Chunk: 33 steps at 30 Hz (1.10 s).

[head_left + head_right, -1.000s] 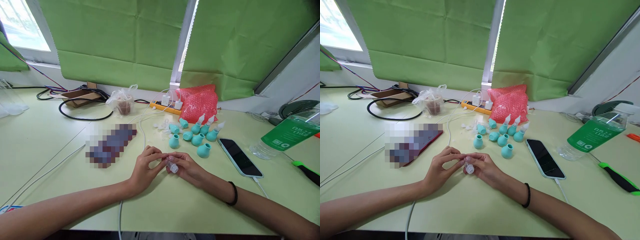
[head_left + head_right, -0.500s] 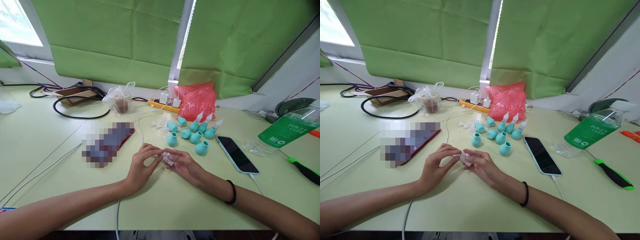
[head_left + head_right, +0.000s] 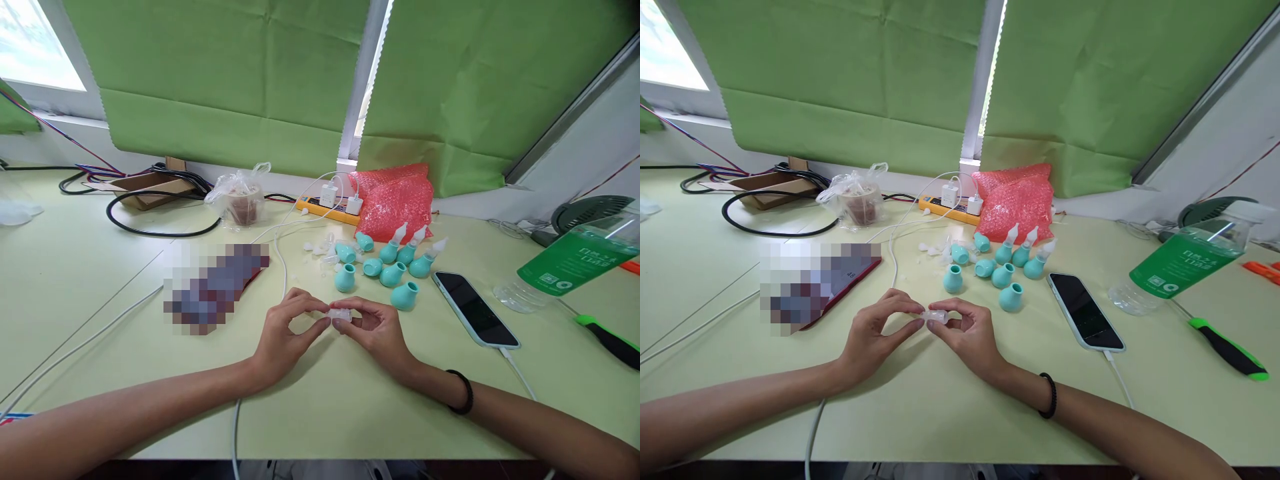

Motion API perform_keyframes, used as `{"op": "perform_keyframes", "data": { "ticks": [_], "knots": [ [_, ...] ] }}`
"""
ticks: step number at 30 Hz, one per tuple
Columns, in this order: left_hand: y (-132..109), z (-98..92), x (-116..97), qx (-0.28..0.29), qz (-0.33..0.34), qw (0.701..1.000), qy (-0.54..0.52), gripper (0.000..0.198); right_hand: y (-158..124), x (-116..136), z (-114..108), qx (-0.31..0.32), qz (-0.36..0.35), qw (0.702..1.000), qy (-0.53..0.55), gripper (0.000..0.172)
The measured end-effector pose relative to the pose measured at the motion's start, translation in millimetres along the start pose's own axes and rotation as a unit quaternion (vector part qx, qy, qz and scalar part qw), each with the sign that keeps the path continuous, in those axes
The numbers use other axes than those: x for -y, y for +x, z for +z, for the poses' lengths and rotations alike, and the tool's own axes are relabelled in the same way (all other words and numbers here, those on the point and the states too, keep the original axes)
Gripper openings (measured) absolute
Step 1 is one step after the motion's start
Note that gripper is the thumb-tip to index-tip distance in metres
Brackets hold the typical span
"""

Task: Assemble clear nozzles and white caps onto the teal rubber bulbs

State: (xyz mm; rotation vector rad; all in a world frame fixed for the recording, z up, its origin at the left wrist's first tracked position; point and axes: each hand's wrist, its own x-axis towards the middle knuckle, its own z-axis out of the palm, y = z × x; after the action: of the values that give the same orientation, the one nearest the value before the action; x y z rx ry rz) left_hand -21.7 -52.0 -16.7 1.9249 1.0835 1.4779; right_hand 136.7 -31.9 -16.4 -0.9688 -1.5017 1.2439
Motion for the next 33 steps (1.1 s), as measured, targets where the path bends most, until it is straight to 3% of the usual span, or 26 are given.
{"op": "perform_keyframes", "data": {
  "ticks": [7,15,21,33],
  "knots": [
    [2.4,0.9,2.6,-0.006,0.026,1.0,0.001,0.009,-2.4,-0.6,1.5,-0.008,0.008,1.0,0.02,0.024],
    [0.1,1.4,3.3,0.045,0.068,0.993,0.086,0.023,-3.0,4.4,2.8,-0.021,0.002,0.998,0.052,0.025],
    [-0.9,1.6,5.7,0.027,0.091,0.993,0.064,0.024,-4.2,6.4,4.0,-0.03,-0.032,0.998,0.052,0.017],
    [0.3,0.2,0.2,0.024,0.043,0.993,0.11,0.012,-2.5,6.3,2.6,-0.021,-0.015,0.999,0.037,0.019]
  ]
}}
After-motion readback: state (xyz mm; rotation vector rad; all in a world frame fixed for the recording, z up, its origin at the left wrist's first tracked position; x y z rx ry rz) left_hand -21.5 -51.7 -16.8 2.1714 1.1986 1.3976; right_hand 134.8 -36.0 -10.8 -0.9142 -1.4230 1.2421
